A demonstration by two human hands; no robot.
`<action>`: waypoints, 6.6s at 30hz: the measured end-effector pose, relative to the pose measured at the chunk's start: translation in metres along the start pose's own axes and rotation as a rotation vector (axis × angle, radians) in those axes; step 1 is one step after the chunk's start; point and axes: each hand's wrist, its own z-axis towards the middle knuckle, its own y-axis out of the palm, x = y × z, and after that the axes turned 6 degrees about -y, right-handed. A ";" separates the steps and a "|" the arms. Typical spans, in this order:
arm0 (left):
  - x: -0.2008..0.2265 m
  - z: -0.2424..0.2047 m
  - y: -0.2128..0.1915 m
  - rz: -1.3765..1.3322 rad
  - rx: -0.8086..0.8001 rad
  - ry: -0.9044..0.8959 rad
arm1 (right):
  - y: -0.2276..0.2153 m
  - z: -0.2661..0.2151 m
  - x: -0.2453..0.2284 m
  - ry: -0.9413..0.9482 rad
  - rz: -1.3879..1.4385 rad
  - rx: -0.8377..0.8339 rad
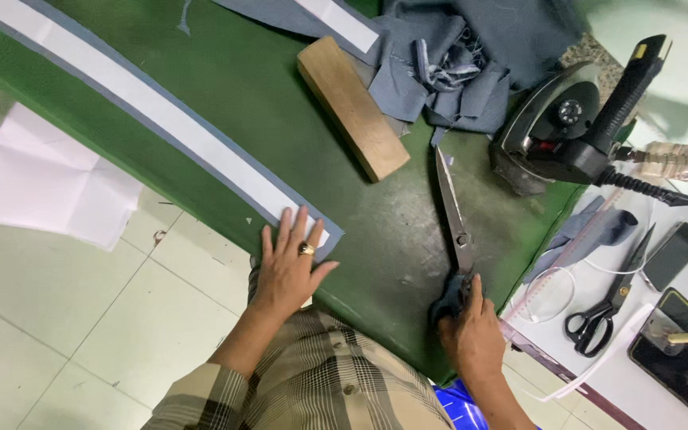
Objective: The person irons a long strip of gray fabric with white stripes using a steam iron and a wooden pressing block. They then use large shears to trim the edges of the fabric strip along the white lines.
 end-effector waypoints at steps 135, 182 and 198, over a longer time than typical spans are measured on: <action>-0.004 0.010 0.003 -0.521 0.611 0.193 | -0.062 0.054 -0.053 -0.675 0.048 -0.706; -0.024 -0.002 -0.044 -0.748 0.557 0.284 | -0.056 0.090 -0.180 -0.700 0.002 -0.741; -0.189 0.073 -0.076 -0.516 0.399 -0.102 | -0.080 0.085 -0.189 -0.567 0.019 -0.838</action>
